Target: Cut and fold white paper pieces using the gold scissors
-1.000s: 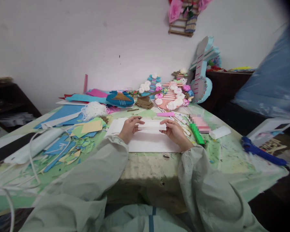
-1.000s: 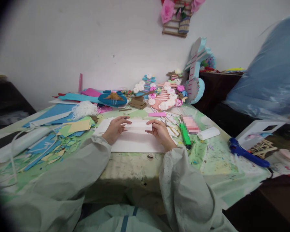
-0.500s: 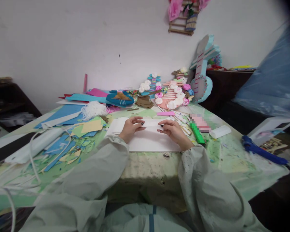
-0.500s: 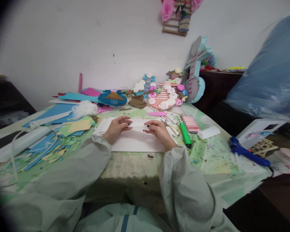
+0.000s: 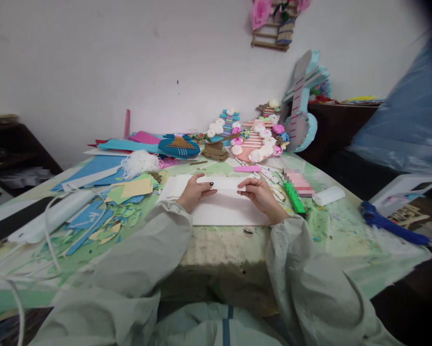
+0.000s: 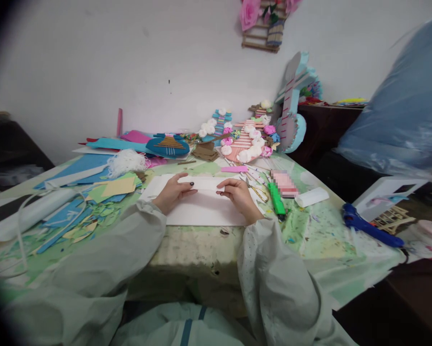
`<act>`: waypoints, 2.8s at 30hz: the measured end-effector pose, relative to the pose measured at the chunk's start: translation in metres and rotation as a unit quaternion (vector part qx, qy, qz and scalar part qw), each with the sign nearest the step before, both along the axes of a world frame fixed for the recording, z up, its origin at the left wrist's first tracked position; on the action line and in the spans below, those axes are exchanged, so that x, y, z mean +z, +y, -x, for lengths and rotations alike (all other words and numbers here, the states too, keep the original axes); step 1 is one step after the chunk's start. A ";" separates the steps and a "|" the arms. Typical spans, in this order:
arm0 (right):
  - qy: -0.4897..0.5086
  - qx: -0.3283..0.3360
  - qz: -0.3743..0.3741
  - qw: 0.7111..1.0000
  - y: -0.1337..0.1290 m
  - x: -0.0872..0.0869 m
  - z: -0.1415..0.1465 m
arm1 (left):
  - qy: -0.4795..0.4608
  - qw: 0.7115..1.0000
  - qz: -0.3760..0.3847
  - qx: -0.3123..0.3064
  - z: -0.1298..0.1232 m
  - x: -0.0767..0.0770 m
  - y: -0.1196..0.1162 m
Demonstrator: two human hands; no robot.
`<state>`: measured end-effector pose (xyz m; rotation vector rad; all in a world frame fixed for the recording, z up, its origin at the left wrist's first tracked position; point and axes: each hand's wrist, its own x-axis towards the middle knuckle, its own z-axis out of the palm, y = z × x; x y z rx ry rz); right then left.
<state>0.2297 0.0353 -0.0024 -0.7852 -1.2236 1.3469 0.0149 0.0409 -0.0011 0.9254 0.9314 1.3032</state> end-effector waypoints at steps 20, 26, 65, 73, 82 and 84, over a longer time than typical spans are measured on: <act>-0.071 0.045 -0.010 0.996 -0.002 -0.001 0.000 | -0.050 0.997 -0.062 0.021 0.000 0.000 0.003; -0.168 0.200 -0.065 0.963 -0.011 0.001 0.001 | -0.083 0.992 -0.074 0.060 0.002 -0.004 0.006; -0.116 0.051 -0.068 0.990 -0.006 -0.001 0.007 | 0.133 0.980 -0.113 -0.096 -0.013 0.000 -0.013; -0.104 0.013 -0.056 0.993 -0.003 -0.004 0.007 | 0.140 0.978 -0.119 -0.104 -0.013 0.000 -0.014; -0.075 0.002 -0.051 0.996 -0.006 -0.001 0.008 | 0.119 0.979 -0.121 -0.111 -0.014 -0.001 -0.014; -0.076 0.016 -0.053 0.996 -0.007 0.000 0.008 | 0.115 0.981 -0.114 -0.109 -0.014 -0.001 -0.014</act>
